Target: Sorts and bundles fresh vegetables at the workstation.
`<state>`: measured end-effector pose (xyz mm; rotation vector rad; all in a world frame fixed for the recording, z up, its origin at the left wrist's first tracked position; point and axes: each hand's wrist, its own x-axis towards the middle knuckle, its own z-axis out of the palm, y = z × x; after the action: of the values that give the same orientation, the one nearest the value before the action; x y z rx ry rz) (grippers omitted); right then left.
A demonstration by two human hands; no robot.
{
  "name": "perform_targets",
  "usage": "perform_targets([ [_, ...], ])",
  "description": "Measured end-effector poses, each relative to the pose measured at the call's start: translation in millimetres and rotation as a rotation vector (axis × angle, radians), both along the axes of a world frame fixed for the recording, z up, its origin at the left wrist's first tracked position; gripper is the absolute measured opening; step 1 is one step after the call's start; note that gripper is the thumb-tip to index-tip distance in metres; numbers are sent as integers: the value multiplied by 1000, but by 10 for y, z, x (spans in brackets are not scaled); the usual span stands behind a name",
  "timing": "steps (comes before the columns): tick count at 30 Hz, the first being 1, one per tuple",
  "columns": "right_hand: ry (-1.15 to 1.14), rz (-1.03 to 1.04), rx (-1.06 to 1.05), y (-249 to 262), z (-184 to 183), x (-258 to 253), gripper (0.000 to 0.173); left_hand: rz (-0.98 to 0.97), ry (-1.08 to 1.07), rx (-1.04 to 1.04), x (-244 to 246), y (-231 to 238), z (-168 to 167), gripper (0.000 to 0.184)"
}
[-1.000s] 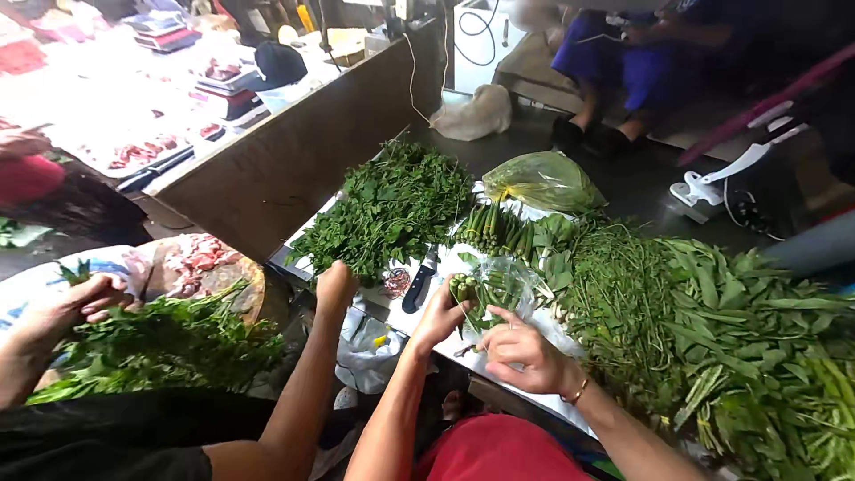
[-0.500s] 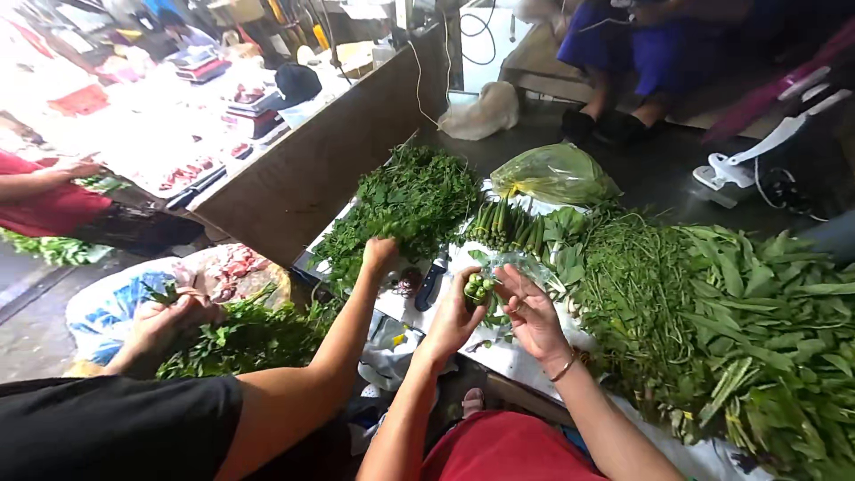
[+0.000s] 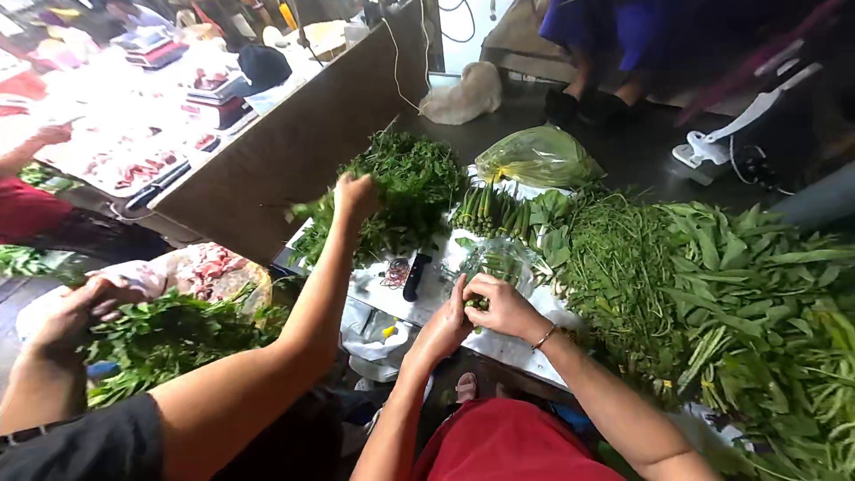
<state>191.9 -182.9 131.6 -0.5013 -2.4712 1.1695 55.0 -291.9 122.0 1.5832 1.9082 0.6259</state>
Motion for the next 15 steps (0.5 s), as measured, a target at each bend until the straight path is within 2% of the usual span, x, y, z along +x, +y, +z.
perform_targets([
  [4,-82,-2,-139,57,-176,92,24,-42,5,-58,13,19,-119,86],
  [7,-78,-205,-426,353,-215,266,22,61,21,161,-42,-79,-59,94],
  [9,126,-485,-627,669,-273,359,16,174,34,273,-143,-263,29,79],
  [11,362,-730,-775,1028,-350,357,13,264,56,246,-236,-560,-47,48],
  [13,496,-853,-856,1357,-458,256,16,254,5,55,-327,-947,-355,30],
  [15,529,-924,-917,1635,-614,68,29,150,-92,-53,-309,-1382,-726,29],
])
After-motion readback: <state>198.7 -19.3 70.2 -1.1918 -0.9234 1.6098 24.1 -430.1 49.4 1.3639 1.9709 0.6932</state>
